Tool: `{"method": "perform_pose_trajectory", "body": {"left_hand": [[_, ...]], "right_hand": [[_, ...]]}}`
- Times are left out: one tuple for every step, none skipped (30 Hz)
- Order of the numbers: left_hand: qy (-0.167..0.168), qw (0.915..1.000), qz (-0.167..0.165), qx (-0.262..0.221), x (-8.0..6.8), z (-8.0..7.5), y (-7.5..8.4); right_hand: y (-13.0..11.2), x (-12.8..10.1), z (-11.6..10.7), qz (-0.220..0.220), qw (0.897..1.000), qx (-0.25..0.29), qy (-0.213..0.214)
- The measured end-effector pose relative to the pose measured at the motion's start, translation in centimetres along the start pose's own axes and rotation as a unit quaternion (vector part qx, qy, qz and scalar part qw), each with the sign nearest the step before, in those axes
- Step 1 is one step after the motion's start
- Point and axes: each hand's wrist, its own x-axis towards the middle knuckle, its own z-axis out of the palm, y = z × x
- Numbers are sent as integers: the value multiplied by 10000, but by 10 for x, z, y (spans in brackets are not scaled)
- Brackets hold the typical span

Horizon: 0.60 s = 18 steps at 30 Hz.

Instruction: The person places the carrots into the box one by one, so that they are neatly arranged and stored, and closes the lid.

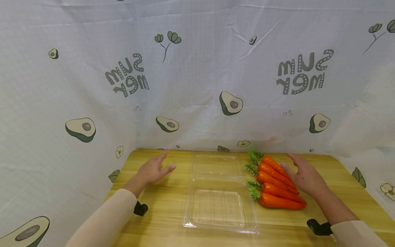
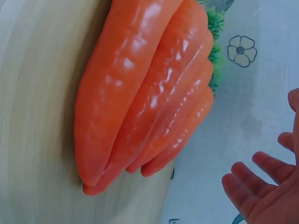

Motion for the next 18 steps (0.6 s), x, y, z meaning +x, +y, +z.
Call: {"method": "perform_pose_trajectory", "body": {"left_hand": [[-28, 10000, -31, -77, 0, 1, 1], [-43, 9998, -42, -164, -1, 2, 2], [-54, 9997, -51, -230, -1, 3, 3], [-62, 9995, -57, -294, -2, 4, 4], [-58, 9993, -61, -354, -2, 5, 5], [-67, 9991, -79, -409, -2, 6, 6], [-68, 9989, -95, -455, -3, 7, 7], [-49, 9986, -86, -510, -3, 8, 8], [-47, 9984, -88, -558, -4, 9, 9], [-46, 9982, -78, -593, -4, 10, 9], [-43, 9979, -63, -639, -4, 11, 10], [-58, 9976, -69, -691, -4, 12, 11], [-70, 9972, -60, -745, -5, 13, 12], [-87, 9968, -60, -798, -5, 13, 13], [-111, 9965, -62, -831, -6, 14, 14], [-125, 9962, -61, -863, -7, 15, 15], [-136, 9958, -61, -901, -8, 15, 16], [-150, 9955, -57, -937, -8, 16, 17]], "right_hand": [[-1, -1, 0, -1, 10000, 36, -2], [-2, -2, 0, -1, 10000, 69, -2], [-4, -2, 0, 17, 9999, 98, -12], [-5, -3, 0, 34, 9999, 135, -22], [-6, -3, 0, 57, 9998, 167, -37], [-7, -3, 0, 78, 9998, 189, -51], [-8, -4, 0, 94, 9997, 209, -61], [-9, -4, 0, 108, 9996, 238, -79], [-10, -4, 0, 114, 9995, 277, -96], [-10, -4, 0, 96, 9994, 302, -100], [-11, -5, 0, 86, 9994, 332, -109], [-11, -6, 0, 61, 9992, 371, -114], [-12, -6, 1, 28, 9991, 411, -114], [-12, -7, 1, 5, 9989, 451, -118], [-12, -8, 1, -16, 9987, 496, -124], [-13, -9, 1, -28, 9985, 538, -132], [-13, -10, 2, -36, 9982, 579, -130], [-14, -11, 2, -48, 9981, 607, -127]]}}
